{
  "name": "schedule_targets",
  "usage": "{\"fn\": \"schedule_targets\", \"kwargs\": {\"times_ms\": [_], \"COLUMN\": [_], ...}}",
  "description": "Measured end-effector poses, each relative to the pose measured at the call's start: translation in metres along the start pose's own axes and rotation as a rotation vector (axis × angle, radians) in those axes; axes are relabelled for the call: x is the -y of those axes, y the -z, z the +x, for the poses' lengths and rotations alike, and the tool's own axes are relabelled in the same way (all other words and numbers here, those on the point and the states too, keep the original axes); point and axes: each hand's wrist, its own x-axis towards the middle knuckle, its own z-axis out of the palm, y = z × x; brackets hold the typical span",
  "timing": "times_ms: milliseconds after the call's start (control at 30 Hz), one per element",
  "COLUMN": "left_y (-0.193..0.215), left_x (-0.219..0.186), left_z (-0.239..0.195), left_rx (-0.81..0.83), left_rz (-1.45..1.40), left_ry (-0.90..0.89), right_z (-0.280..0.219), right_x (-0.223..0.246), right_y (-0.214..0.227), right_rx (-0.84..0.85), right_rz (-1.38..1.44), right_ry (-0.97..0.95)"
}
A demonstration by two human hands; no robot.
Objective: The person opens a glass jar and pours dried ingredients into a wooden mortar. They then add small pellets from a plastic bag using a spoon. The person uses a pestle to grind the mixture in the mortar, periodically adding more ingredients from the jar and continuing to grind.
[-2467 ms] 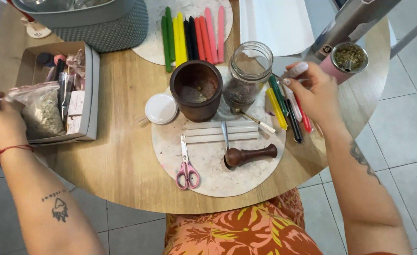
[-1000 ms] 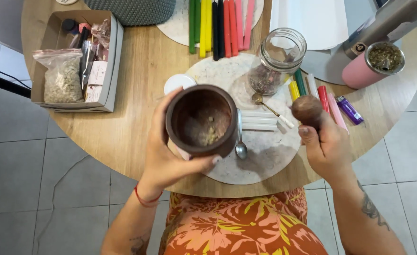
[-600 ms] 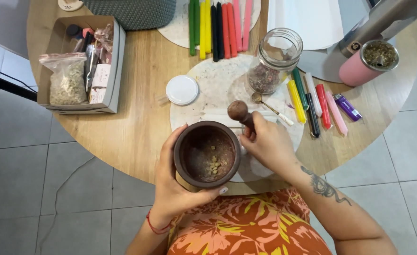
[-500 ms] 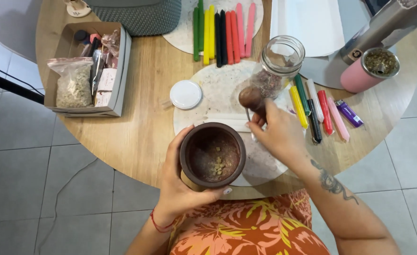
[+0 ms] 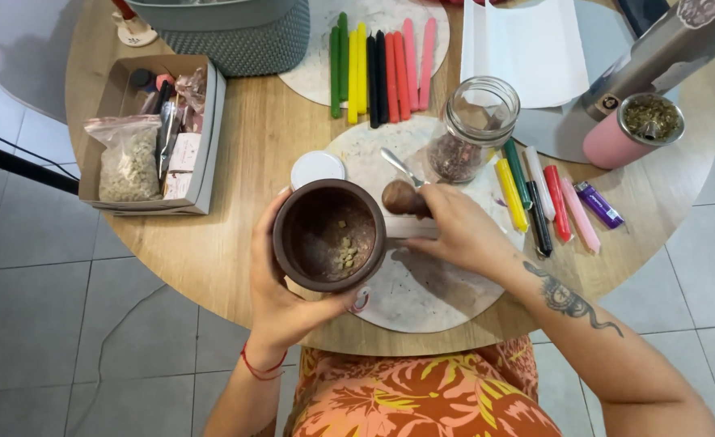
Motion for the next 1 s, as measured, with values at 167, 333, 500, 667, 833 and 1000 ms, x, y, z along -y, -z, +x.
{"fn": "schedule_targets", "kwargs": {"times_ms": [167, 333, 500, 667, 833, 1000], "left_y": [-0.006, -0.019, -0.034, -0.054, -0.057, -0.061], "left_x": [0.0, -0.004, -0.003, 0.017, 0.019, 0.016], "left_z": [-0.01, -0.008, -0.006, 0.004, 0.011, 0.007], "left_rx": [0.03, 0.076, 0.134, 0.151, 0.324, 0.326], "left_rz": [0.03, -0.008, -0.084, -0.236, -0.162, -0.058], "left_ry": [-0.023, 0.014, 0.106, 0.14, 0.09, 0.082], "right_z": [0.002, 0.031, 0.028, -0.019, -0.05, -0.037], "right_x": [-0.01, -0.016, 0.011, 0.008, 0.052, 0.071], "right_y": [-0.022, -0.029, 0.013, 0.074, 0.131, 0.111], "right_rx": [-0.161, -0.271, -0.275, -0.316, -0.068, 0.445], "right_rz": [-0.069, -0.202, -0.047, 0.085, -0.29, -0.823], "right_ry": [0.175, 0.071, -0.058, -0.052, 0.152, 0.072]}}
